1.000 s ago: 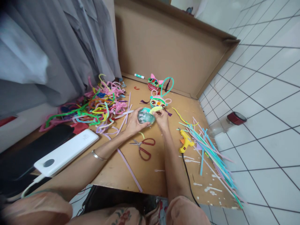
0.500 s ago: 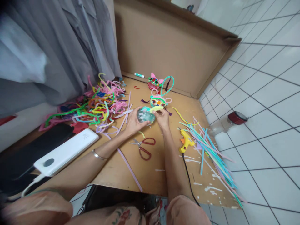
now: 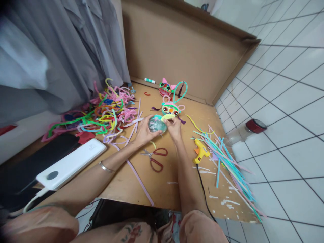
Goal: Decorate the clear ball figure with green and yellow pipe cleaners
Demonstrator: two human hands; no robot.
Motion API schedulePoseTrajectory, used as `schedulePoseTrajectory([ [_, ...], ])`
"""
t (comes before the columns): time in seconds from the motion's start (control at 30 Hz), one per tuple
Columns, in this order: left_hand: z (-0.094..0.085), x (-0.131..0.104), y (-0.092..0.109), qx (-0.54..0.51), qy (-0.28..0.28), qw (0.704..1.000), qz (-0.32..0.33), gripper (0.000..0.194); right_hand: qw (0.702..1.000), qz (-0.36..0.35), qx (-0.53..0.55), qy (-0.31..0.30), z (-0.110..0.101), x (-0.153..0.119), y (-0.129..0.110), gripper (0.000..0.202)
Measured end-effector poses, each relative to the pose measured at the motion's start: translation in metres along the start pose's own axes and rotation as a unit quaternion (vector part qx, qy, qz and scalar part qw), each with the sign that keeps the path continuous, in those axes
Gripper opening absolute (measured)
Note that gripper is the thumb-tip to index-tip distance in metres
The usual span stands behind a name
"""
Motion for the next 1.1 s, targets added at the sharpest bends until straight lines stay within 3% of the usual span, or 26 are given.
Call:
schedulePoseTrajectory([
  [0.47,-0.002,0.0,0.003,0.018,-0.006,1.0,0.006,0.076,0.999,0.032,0.041,0.004,-0.001,-0.001,-0.006,0.034],
  [0.7,-0.004,0.001,0.005,0.009,-0.012,1.0,-0.003,0.064,0.996,0.04,0.076,0.017,-0.008,0.001,-0.016,0.034],
  [0.87,-0.007,0.003,0.007,-0.013,0.008,1.0,0.016,0.058,0.993,0.072,0.093,-0.033,-0.007,-0.003,-0.029,0.038],
  [1.0,-0.021,0.007,0.023,-0.055,0.06,0.996,0.035,0.04,0.989,0.073,0.071,-0.11,0.0,-0.011,-0.042,0.037],
  [1.1,-0.03,0.011,0.033,-0.091,0.052,0.994,0.018,0.031,0.985,0.056,0.044,-0.16,0.007,-0.018,-0.052,0.036],
])
Point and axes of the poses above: each hand's wrist, its own x-axis towards the middle knuckle, its own z-axis out of the palm, y = z × x, the point moved 3 cm from there along x, towards the middle knuckle, and after that the axes turned 8 degrees about y, right-handed, at the moved point
